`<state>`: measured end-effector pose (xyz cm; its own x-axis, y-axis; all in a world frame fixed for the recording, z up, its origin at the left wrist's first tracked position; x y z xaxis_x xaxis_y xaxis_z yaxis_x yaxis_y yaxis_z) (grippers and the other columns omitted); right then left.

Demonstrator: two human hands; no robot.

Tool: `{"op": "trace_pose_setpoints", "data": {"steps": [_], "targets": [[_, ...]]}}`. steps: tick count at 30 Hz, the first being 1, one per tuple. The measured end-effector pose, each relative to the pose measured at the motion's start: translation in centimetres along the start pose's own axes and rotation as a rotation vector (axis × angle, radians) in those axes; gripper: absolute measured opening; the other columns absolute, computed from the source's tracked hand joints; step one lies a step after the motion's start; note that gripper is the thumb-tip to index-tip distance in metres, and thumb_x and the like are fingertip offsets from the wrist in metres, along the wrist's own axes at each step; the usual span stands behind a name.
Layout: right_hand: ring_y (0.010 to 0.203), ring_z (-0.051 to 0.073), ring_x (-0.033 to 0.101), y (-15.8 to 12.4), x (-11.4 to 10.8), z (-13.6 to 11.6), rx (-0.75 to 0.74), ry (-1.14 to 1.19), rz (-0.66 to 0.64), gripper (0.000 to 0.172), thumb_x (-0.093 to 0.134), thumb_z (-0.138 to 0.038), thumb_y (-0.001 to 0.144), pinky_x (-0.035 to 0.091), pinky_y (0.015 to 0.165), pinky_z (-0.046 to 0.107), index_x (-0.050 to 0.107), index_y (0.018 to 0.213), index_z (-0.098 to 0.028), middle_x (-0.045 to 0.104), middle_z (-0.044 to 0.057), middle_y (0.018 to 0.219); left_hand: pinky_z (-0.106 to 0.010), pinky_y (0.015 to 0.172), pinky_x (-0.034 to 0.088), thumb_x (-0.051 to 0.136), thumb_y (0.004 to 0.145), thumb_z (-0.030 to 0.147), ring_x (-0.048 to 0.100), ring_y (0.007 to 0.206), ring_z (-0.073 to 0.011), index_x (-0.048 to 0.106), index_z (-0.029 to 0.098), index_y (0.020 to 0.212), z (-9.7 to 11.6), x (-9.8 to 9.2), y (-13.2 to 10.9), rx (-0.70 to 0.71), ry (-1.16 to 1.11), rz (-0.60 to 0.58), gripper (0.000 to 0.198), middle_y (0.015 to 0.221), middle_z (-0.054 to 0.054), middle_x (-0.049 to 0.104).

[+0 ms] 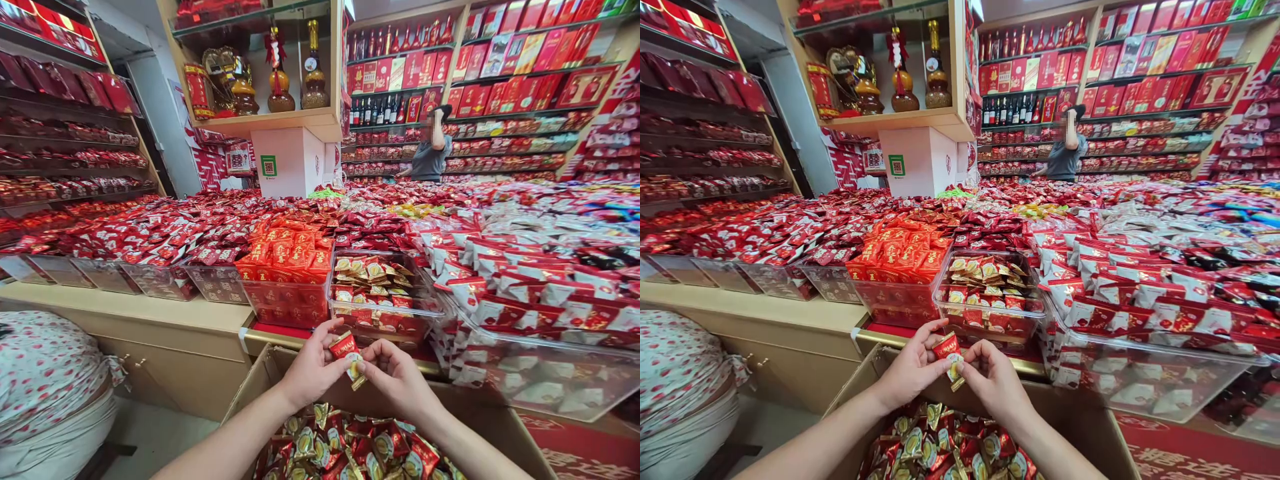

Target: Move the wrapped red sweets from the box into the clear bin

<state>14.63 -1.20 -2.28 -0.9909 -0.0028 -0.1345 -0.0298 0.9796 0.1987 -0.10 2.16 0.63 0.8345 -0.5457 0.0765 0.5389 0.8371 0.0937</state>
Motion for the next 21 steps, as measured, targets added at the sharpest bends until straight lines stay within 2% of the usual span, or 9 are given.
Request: {"op": "trace_pose_setpoints", "data": {"steps": [3,5,7,10,12,14,18,21], "targets": [[0.06,0.011,0.046,-0.3,-0.1,-0.5,-0.049,-0.167,-0.024,0.017,0.051,-0.033,0.074,0.039,0.055,0.022,0.045,0.071,-0.017,0.051,-0.001,0.066,-0.024,0.072,0.042,0.056,0.071,0.027,0.053,0.08,-0.0122,0.04,0.02,0.113,0.3,-0.6,0.0,0.046,0.17,-0.004,0.046,0.09,-0.003,0.055],[0.06,0.011,0.047,-0.5,-0.5,-1.5,-0.091,-0.312,-0.019,0.015,0.049,-0.031,0.076,0.039,0.055,0.023,0.046,0.07,-0.017,0.053,0.0,0.065,-0.022,0.065,0.043,0.049,0.074,0.033,0.054,0.071,-0.0106,0.047,0.018,0.105,0.3,-1.4,0.3,0.036,0.259,0.043,0.034,0.084,-0.003,0.056],[0.061,0.012,0.048,-0.3,-1.2,-3.1,-0.169,-0.416,0.017,0.014,0.047,-0.031,0.077,0.039,0.057,0.023,0.048,0.07,-0.018,0.055,0.001,0.066,-0.021,0.057,0.042,0.044,0.077,0.037,0.052,0.059,-0.0088,0.051,0.016,0.097,0.0,-2.4,0.7,-0.002,0.309,0.1,0.03,0.076,-0.002,0.056],[0.061,0.012,0.051,1.3,-2.8,-6.4,-0.296,-0.496,0.185,0.015,0.048,-0.032,0.076,0.04,0.058,0.023,0.05,0.073,-0.018,0.057,0.002,0.068,-0.022,0.055,0.042,0.045,0.075,0.035,0.051,0.055,-0.009,0.051,0.014,0.093,-0.8,-3.5,1.4,-0.053,0.338,0.134,0.028,0.07,-0.001,0.055],[0.06,0.013,0.052,3.3,-3.9,-8.4,-0.313,-0.581,0.332,0.014,0.049,-0.032,0.074,0.04,0.057,0.023,0.051,0.073,-0.018,0.059,0.002,0.068,-0.023,0.056,0.041,0.047,0.073,0.033,0.051,0.057,-0.01,0.051,0.014,0.093,-1.5,-3.9,1.7,-0.054,0.378,0.119,0.028,0.068,0.0,0.055],[0.06,0.013,0.053,5.9,-4.7,-9.5,-0.215,-0.72,0.381,0.012,0.05,-0.029,0.072,0.039,0.057,0.024,0.052,0.072,-0.018,0.06,0.002,0.068,-0.022,0.056,0.04,0.048,0.072,0.032,0.05,0.058,-0.0104,0.053,0.015,0.093,-2.0,-4.0,1.8,-0.023,0.452,0.101,0.028,0.067,0.0,0.054],[0.056,0.013,0.055,10.4,-5.0,-9.1,0.107,-0.975,0.171,0.006,0.051,-0.019,0.066,0.038,0.053,0.022,0.056,0.064,-0.016,0.061,0.003,0.061,-0.022,0.057,0.038,0.047,0.073,0.031,0.048,0.06,-0.0109,0.055,0.015,0.091,-2.3,-4.2,1.7,0.019,0.558,0.082,0.026,0.066,-0.001,0.054],[0.052,0.013,0.055,12.2,-4.5,-8.0,0.192,-1.043,0.092,0.006,0.053,-0.013,0.06,0.037,0.049,0.021,0.057,0.057,-0.014,0.059,0.004,0.053,-0.021,0.057,0.037,0.046,0.073,0.031,0.047,0.061,-0.011,0.055,0.015,0.091,-2.4,-4.4,1.7,0.008,0.563,0.069,0.026,0.066,-0.001,0.054]]}}
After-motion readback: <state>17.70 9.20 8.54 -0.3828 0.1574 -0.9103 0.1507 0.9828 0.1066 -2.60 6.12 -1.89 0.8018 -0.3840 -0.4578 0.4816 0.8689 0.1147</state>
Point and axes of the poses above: each hand's wrist, its own y-axis towards the middle knuckle, its own x-axis out of the palm, z = x × y, the point moved 1 cm from there along y, towards the middle knuckle
